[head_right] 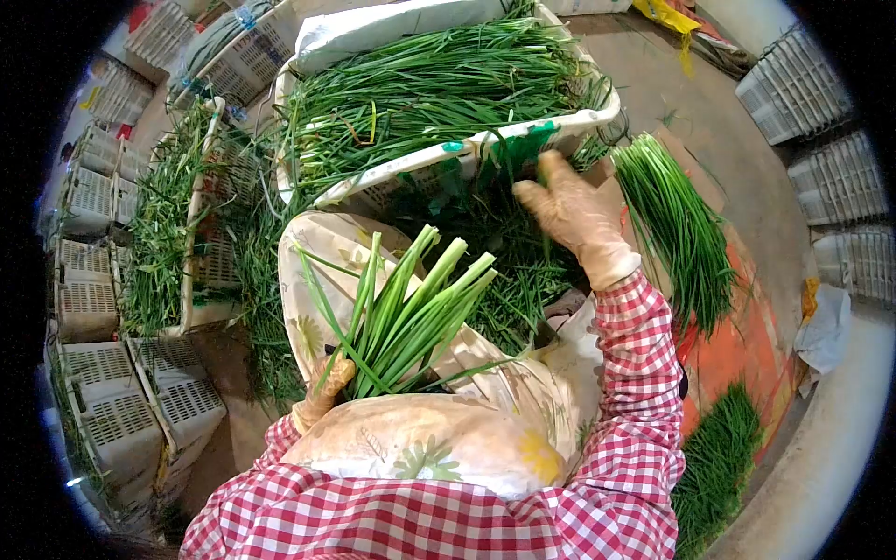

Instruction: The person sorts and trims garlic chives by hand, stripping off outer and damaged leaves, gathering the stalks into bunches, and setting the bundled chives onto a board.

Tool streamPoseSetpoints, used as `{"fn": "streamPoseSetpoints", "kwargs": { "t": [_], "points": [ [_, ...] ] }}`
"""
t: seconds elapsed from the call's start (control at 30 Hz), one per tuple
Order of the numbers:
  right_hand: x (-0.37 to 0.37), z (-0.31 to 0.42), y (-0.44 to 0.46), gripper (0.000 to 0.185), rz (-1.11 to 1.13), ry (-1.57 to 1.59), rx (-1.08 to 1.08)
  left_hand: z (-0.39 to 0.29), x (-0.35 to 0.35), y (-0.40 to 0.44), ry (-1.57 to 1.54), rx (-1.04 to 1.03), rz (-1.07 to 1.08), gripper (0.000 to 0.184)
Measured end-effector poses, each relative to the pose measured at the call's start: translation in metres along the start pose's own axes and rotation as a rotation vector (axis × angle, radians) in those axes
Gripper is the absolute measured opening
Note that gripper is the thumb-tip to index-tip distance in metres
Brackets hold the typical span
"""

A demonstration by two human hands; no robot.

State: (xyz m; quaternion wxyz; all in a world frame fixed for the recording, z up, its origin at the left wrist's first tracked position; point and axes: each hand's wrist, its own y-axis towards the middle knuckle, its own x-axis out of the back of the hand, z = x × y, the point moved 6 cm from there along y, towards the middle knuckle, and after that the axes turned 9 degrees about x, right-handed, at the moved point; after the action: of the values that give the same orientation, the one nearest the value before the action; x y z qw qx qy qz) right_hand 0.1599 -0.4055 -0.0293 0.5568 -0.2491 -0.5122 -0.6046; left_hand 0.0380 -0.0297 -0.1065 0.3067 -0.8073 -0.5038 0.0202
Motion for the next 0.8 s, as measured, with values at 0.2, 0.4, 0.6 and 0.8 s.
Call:
{"fn": "streamPoseSetpoints", "kwargs": {
  "t": [0.2,0.4,0.6,0.8],
  "points": [
    [-0.026,0.088,0.005,0.044,0.722,1.31,-0.173,-0.009,-0.008,-0.006,-0.313,-0.122,0.003,0.033],
    [-0.03,0.082,0.009,0.03,0.715,1.206,-0.218,-0.003,-0.009,-0.005,-0.519,-0.048,0.188,0.032],
    [-0.012,0.067,0.01,0.026,0.307,0.987,-0.171,0.013,-0.011,0.006,-0.697,-0.006,0.15,0.04],
    [0.08,-0.039,0.003,0.025,-0.546,0.709,-0.3,-0.032,-0.013,-0.007,-0.887,-0.071,0.249,0.064]
  ]
}}
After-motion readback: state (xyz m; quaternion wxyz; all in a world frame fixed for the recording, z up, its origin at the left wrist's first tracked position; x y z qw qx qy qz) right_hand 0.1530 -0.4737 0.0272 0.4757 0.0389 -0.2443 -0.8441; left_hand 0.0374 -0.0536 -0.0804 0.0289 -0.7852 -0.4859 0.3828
